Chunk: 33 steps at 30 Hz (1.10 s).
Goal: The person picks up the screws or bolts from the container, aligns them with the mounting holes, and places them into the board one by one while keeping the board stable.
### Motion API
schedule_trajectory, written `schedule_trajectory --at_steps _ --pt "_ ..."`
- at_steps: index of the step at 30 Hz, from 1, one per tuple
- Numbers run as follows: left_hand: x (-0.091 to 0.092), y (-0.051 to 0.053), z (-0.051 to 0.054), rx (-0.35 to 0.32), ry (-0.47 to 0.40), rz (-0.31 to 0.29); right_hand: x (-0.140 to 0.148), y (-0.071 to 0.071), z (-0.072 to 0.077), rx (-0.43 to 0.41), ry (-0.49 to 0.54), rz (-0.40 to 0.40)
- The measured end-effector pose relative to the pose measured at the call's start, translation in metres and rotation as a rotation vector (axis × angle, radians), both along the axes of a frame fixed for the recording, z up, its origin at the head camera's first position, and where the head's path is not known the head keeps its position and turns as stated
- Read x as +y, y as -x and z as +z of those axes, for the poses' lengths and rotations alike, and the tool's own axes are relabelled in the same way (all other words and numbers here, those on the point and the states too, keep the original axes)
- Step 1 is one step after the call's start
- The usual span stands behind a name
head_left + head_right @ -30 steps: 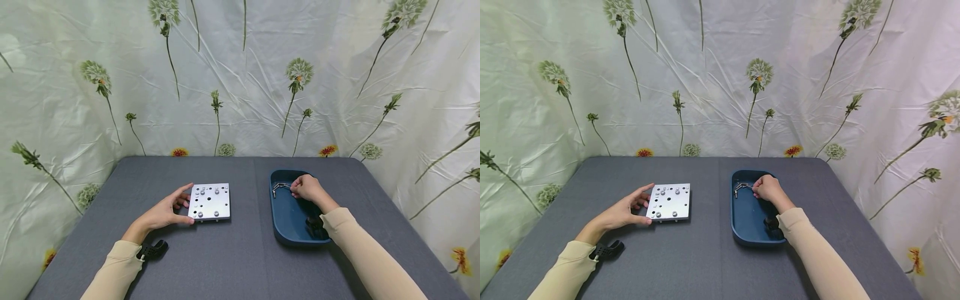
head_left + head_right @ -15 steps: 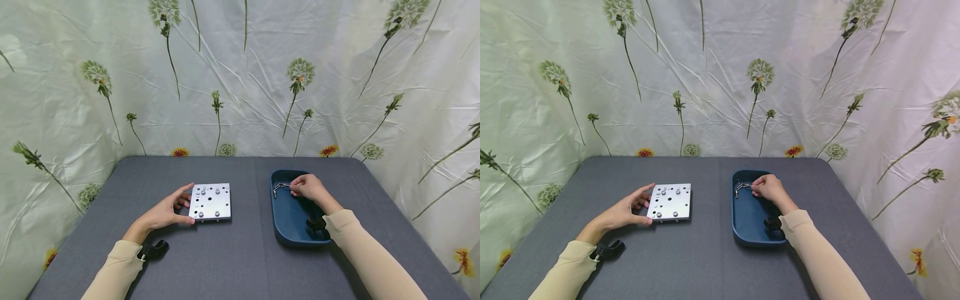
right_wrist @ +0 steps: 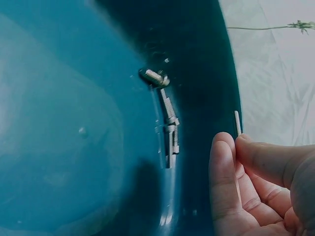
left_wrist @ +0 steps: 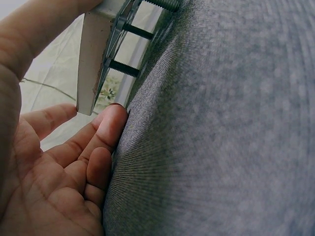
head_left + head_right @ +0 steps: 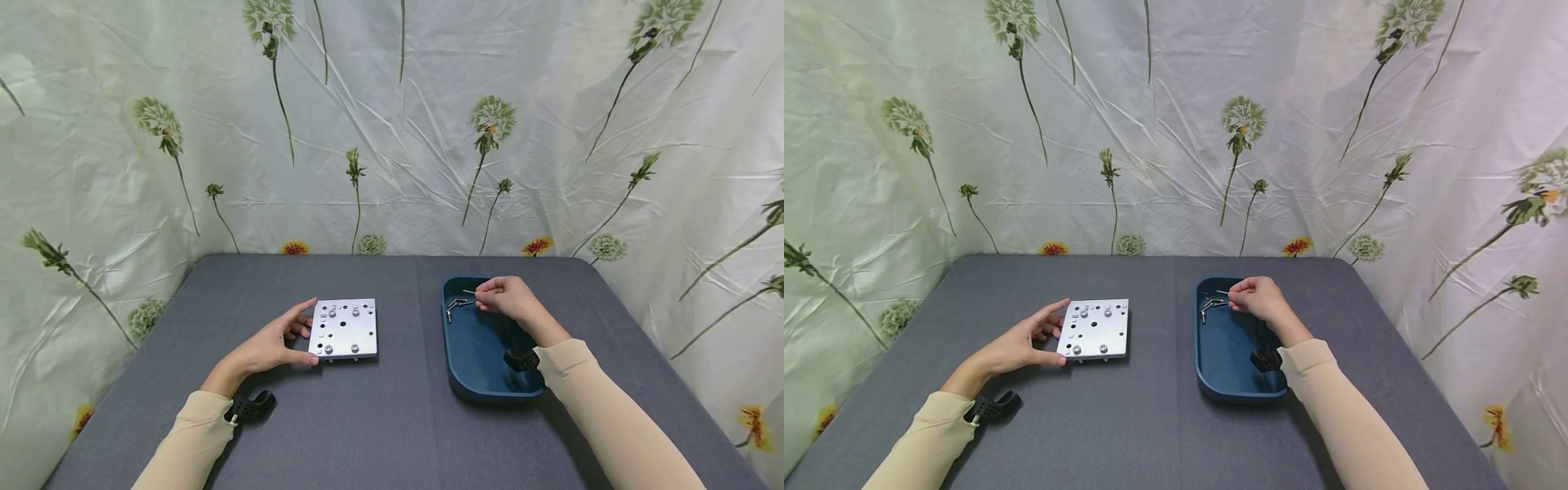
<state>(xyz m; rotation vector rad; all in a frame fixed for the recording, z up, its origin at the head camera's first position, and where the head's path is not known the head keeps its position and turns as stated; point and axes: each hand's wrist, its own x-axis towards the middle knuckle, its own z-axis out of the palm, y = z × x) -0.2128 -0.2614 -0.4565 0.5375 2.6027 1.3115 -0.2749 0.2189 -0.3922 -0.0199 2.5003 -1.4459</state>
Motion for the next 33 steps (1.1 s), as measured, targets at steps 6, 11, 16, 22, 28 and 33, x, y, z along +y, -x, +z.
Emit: schedule_trajectory --at_steps 6,11,16,22,28,33 --pt "0.000 -0.001 0.000 -0.002 -0.002 0.001 -0.005 -0.001 0.007 0.012 0.017 0.010" --pt "0.000 -0.001 0.001 -0.001 -0.001 -0.002 -0.010 0.000 0.013 0.024 0.035 0.023" --pt "-0.001 -0.001 0.001 -0.004 0.003 -0.002 -0.016 0.002 0.018 0.032 0.043 0.035" --pt "-0.001 0.001 0.001 -0.020 0.007 -0.003 -0.027 0.004 0.024 0.042 0.074 0.058" --pt "-0.002 0.002 -0.001 -0.031 0.002 -0.007 -0.040 0.006 0.027 0.047 0.094 0.072" --pt "-0.002 0.003 -0.002 -0.035 0.001 -0.006 -0.049 0.008 0.030 0.038 0.100 0.085"
